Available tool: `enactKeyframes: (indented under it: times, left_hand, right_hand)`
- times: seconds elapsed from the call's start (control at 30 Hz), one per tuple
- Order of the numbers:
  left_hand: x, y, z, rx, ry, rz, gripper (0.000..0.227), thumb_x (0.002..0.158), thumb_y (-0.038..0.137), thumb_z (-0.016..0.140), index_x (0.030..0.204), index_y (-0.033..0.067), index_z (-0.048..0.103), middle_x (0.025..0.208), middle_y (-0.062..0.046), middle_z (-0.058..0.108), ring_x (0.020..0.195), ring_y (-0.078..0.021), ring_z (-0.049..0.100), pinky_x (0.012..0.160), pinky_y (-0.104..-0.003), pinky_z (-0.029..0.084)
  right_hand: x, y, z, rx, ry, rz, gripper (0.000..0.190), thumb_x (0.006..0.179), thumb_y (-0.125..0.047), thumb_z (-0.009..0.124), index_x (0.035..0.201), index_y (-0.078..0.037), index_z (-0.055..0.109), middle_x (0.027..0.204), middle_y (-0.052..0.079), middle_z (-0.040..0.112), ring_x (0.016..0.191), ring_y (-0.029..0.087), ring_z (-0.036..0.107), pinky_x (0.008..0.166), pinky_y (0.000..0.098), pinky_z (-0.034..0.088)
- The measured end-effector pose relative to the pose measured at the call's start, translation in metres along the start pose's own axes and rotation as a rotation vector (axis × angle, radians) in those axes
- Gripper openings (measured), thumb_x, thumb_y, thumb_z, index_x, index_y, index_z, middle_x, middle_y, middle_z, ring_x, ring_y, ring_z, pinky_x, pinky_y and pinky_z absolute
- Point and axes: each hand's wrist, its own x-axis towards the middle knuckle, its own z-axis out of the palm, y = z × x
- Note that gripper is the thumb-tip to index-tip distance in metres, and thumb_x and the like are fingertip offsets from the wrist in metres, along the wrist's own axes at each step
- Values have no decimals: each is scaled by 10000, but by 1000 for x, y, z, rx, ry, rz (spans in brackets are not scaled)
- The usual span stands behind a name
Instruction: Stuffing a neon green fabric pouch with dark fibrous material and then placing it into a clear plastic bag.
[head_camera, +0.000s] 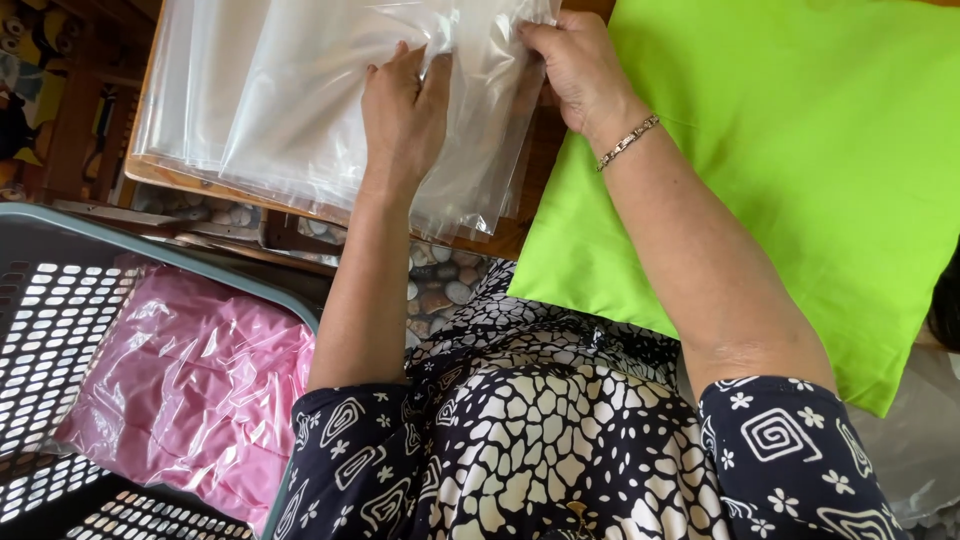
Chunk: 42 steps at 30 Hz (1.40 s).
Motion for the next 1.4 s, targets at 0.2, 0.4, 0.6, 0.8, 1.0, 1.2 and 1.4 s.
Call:
enactKeyframes:
  times: [0.2,0.4,0.6,0.8,1.0,1.2,1.4]
  left_hand:
    - [0,-6,8,188,212,129,342,892,153,551,1203,65,439,1124,-180,675,1002,-294,671,890,-451,346]
    - [-13,36,5,617,106,153,995,904,400,968,1469,142,191,1540,-196,220,1458,-338,134,1208,-559,53]
    - [-19,57,14,601,-165,425,682,912,279,768,1438,197,342,1477,-173,234,1373,-420,86,1082,-698,85]
    - [-8,33,25,651,-238,267,871,925,451,773,1488,201,158,1538,-177,166,1375,-526,112,1048,-728,88]
    - [5,11,35,461,74,252,844,682,-80,640,1373,48,172,1235,-144,565,1210,-345,542,1077,-544,390]
    - [7,18,26,699,-117,149,778,804,466,826,1326,189,319,1397,-261,301,1267,-583,255,971,-753,181]
    - [16,9,34,741,-149,139,691,714,308,760,1255,119,374,1368,-258,293,1247,-592,239,963,-751,199]
  right_hand:
    - [-17,-14,-9,-228,-118,-166,143,915,-99,624,778,-58,625,615,57,641,462,122,620,346,237,504]
    - [-8,-9,-17,-674,-77,-204,341,1025,-213,476,753,-10,499,507,160,546,349,246,593,237,288,460]
    - [-4,-9,-33,-1400,109,-855,174,792,21,529,670,-102,512,578,67,510,495,290,522,427,384,428]
    - [-37,-50,-31,-716,-189,-268,297,963,-346,443,871,-112,601,791,11,648,655,103,620,585,204,509]
    - [-22,-31,-37,-506,-495,-311,290,917,20,499,1147,-141,571,1160,-3,629,1070,101,616,921,209,510]
    - [28,23,-50,-1281,-9,-539,90,770,-47,574,761,13,641,769,179,676,703,359,639,640,437,520]
    - [-8,-4,-30,-917,-53,-228,131,893,-70,581,997,-26,648,937,97,696,567,167,665,423,237,586]
